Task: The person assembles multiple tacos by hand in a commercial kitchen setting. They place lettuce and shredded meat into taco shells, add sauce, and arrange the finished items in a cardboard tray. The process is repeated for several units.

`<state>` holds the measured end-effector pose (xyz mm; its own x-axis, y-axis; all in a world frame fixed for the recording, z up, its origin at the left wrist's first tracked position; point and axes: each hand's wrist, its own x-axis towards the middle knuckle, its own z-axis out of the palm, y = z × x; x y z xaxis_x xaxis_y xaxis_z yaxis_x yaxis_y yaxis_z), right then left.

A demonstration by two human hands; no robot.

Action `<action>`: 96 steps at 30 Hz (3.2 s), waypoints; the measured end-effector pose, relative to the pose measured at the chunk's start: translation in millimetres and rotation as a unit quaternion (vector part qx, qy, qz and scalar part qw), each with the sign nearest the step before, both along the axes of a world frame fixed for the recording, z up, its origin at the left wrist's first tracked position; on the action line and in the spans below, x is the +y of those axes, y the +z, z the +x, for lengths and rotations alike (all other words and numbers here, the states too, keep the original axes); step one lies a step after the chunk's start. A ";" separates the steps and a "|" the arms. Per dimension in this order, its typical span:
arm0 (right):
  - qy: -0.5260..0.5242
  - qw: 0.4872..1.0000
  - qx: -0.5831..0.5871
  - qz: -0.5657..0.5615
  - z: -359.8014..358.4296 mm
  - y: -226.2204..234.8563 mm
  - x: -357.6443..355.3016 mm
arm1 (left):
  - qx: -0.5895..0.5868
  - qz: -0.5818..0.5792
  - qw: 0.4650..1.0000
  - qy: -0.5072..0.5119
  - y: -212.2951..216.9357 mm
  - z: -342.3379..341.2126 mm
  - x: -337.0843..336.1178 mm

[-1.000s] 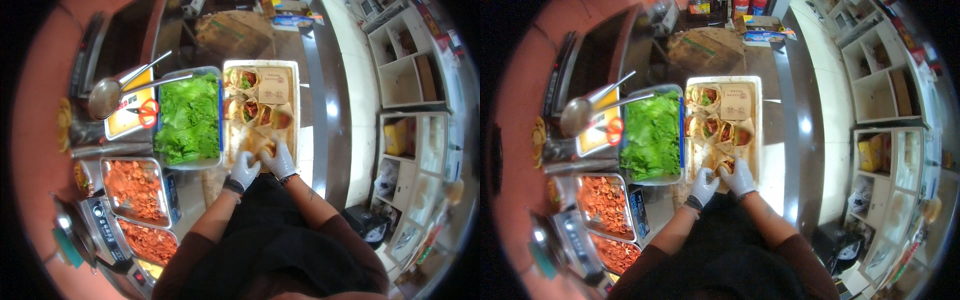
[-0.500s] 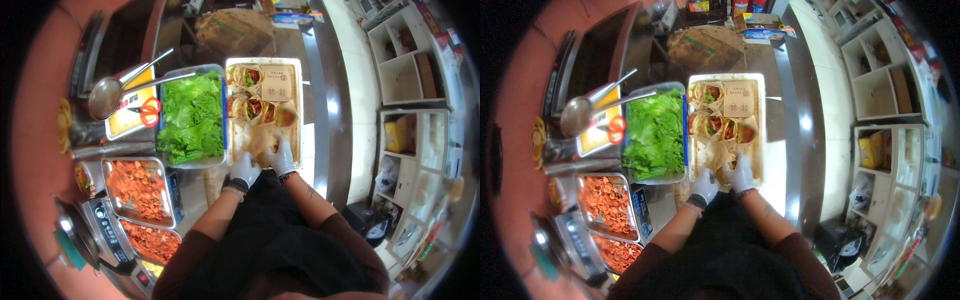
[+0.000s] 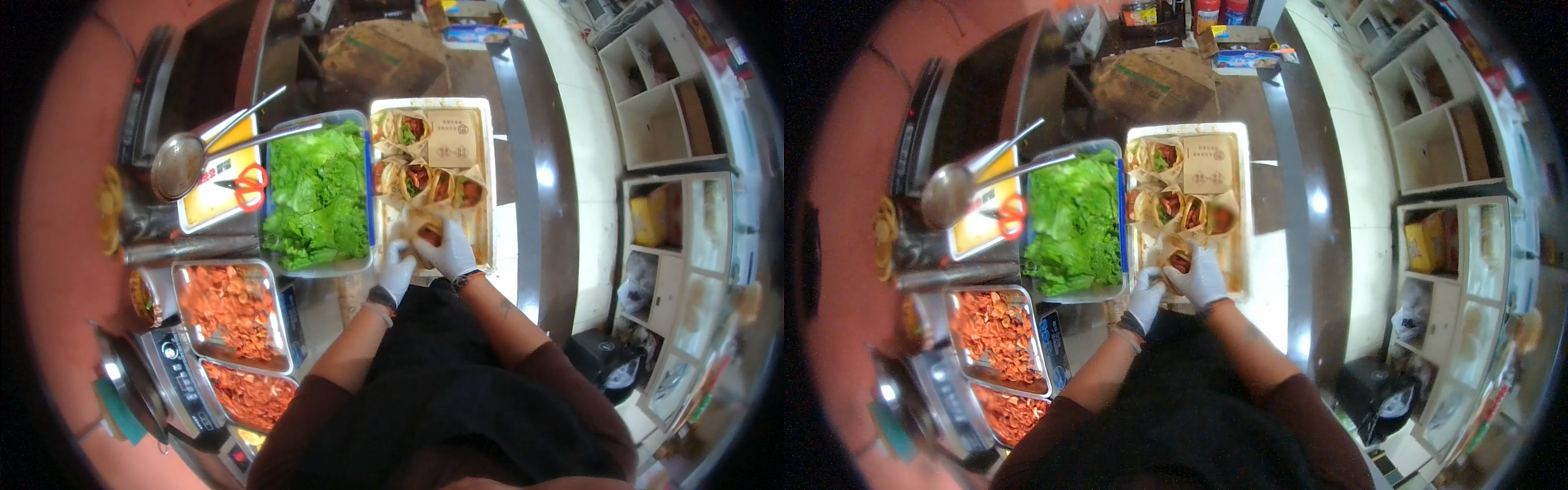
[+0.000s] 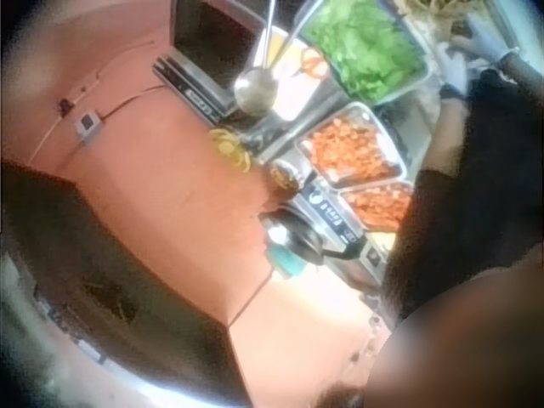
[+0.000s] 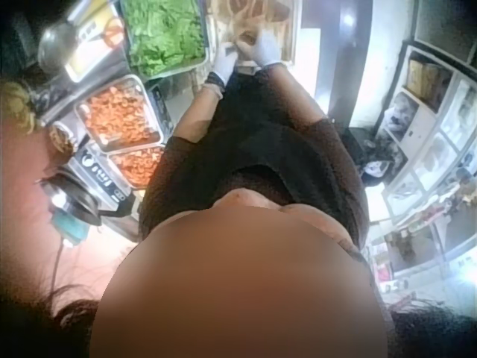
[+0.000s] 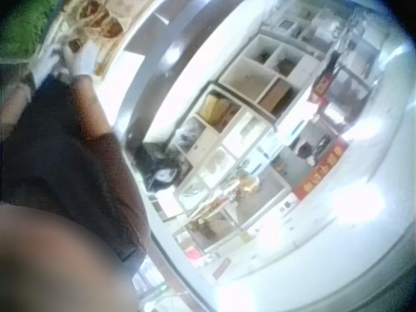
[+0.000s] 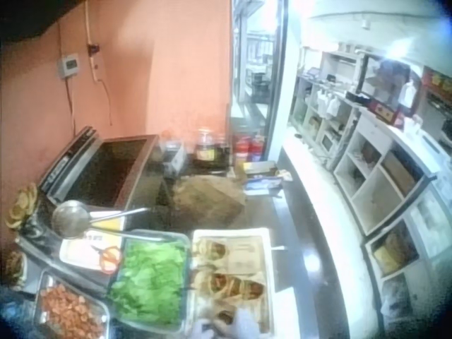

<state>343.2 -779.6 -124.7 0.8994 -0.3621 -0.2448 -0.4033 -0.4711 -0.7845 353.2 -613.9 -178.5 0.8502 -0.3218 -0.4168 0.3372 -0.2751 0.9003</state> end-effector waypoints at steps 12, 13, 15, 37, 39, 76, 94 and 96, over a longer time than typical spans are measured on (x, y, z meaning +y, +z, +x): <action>0.030 0.990 0.030 0.134 -12.0 -4.1 -9.0 | 0.082 0.014 0.996 0.037 31.5 36.5 -12.9; 0.040 0.990 0.021 0.137 -10.5 -4.3 -7.7 | 0.040 0.063 0.996 0.047 16.6 35.4 -12.5; 0.049 0.993 0.043 0.100 -7.6 -1.7 -8.6 | -0.002 0.121 0.992 0.047 -3.5 35.6 -12.8; 0.094 0.990 0.105 0.017 0.9 -4.0 -11.9 | -0.058 0.148 0.987 0.031 7.1 22.4 -15.0; 0.069 0.995 0.066 0.018 -4.7 -11.0 -6.1 | -0.109 0.192 0.975 0.029 13.3 20.4 -20.6; 0.160 0.986 -0.030 -0.041 49.5 -23.8 24.3 | -0.137 0.081 0.918 0.362 166.2 -185.7 239.5; 0.299 0.936 -0.162 0.091 49.1 59.3 242.3 | 0.206 0.504 0.666 0.510 155.3 -348.5 649.1; 0.357 0.916 -0.181 0.042 63.5 58.3 254.8 | 0.189 0.487 0.659 0.541 158.2 -331.9 644.9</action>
